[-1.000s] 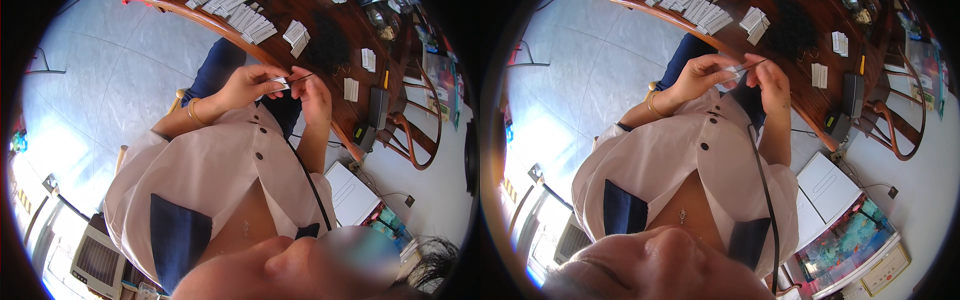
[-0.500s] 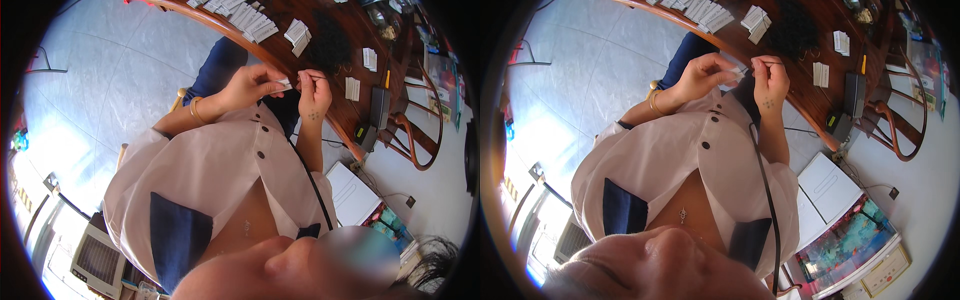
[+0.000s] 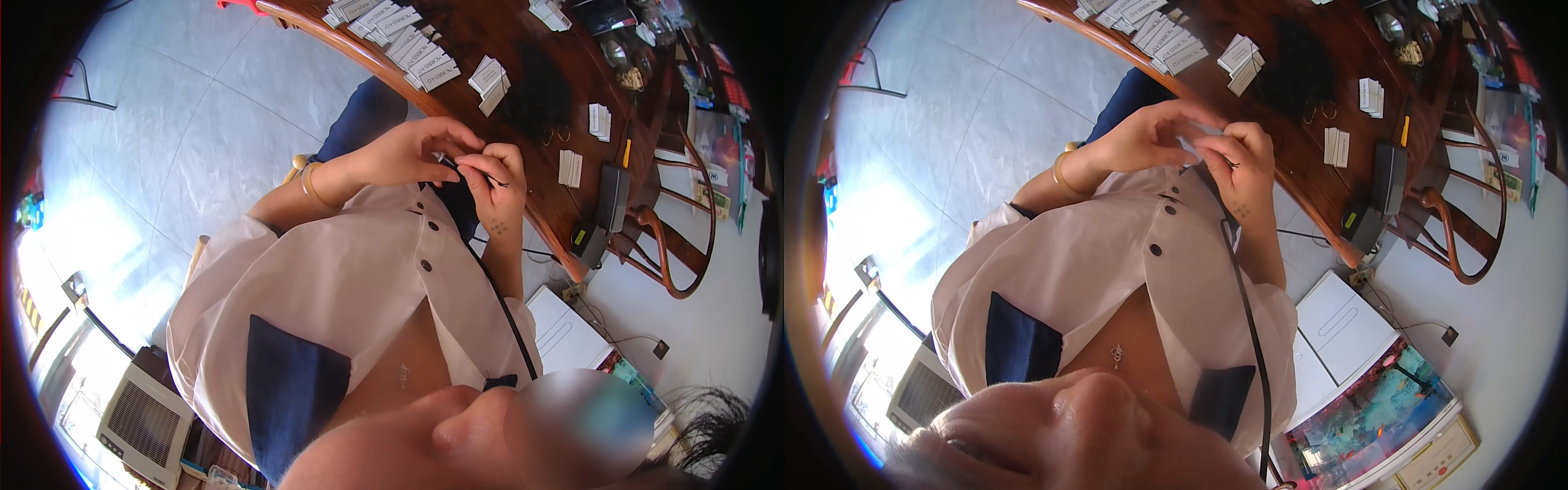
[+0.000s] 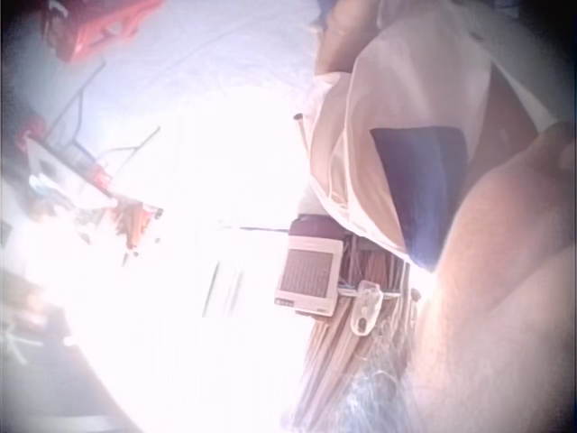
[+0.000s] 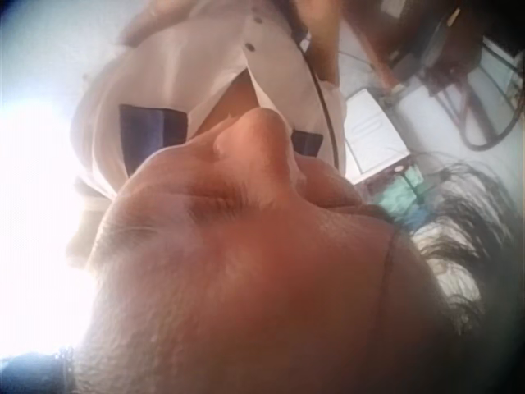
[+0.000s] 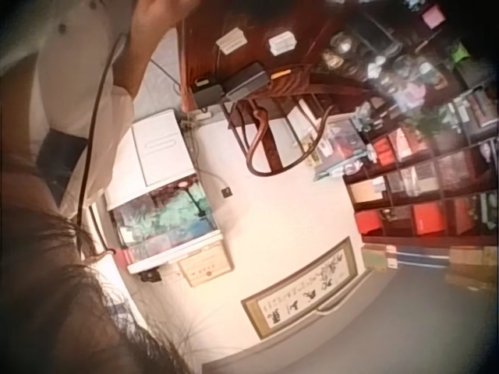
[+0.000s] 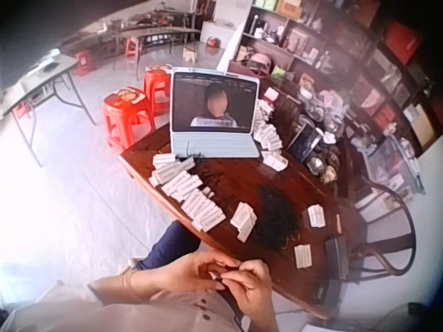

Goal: The person attaches strings to paper tags by hand, threading each string through the hole in a tag and arranging the tags on the table.

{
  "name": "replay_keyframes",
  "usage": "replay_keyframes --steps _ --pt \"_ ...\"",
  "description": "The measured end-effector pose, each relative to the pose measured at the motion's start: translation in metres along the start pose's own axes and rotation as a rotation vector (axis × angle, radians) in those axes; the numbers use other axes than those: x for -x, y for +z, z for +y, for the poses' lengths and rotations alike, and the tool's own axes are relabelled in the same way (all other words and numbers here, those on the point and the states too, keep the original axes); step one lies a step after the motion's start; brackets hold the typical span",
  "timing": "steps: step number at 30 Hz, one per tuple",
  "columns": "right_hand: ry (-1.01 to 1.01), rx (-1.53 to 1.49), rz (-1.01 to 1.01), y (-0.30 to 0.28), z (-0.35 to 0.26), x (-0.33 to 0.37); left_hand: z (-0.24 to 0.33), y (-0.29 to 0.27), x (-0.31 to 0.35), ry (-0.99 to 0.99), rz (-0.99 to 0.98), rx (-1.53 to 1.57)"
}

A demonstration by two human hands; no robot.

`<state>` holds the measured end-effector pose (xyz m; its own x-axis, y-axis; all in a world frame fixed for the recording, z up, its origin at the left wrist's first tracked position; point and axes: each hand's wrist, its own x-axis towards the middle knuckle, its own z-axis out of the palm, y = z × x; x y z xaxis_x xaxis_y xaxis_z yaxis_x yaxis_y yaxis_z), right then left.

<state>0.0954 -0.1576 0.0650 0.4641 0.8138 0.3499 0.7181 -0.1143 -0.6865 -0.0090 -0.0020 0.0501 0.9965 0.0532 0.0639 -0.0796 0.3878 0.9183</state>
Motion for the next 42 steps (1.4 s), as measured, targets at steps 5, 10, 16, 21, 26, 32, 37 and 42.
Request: replay_keyframes --steps 5,10,16,21,26,32,37,42 --pt "0.164 -0.229 0.26 0.001 0.0 0.003 -0.02 -0.003 0.001 -0.077 0.06 0.13" --pt "0.093 -0.351 0.367 0.006 -0.001 0.006 -0.016 0.003 0.002 0.274 0.106 -0.602" --pt "-0.359 0.092 0.109 0.019 -0.008 0.005 -0.023 0.0 -0.001 -0.054 0.233 -0.004" --pt "-0.195 0.047 0.153 0.01 -0.006 0.008 -0.02 0.006 0.005 0.015 0.194 0.311" --pt "-0.068 -0.17 0.097 -0.005 0.001 0.002 -0.011 0.004 0.004 -0.197 -0.032 0.258" --pt "0.038 -0.289 -0.001 -0.009 0.006 -0.005 -0.012 0.004 0.005 -0.173 -0.049 0.271" --pt "-0.122 0.021 0.19 0.008 -0.006 -0.002 -0.026 0.005 0.004 -0.061 0.089 0.247" --pt "-0.219 0.193 0.232 0.005 -0.004 -0.004 -0.027 0.005 0.004 -0.079 0.11 0.401"
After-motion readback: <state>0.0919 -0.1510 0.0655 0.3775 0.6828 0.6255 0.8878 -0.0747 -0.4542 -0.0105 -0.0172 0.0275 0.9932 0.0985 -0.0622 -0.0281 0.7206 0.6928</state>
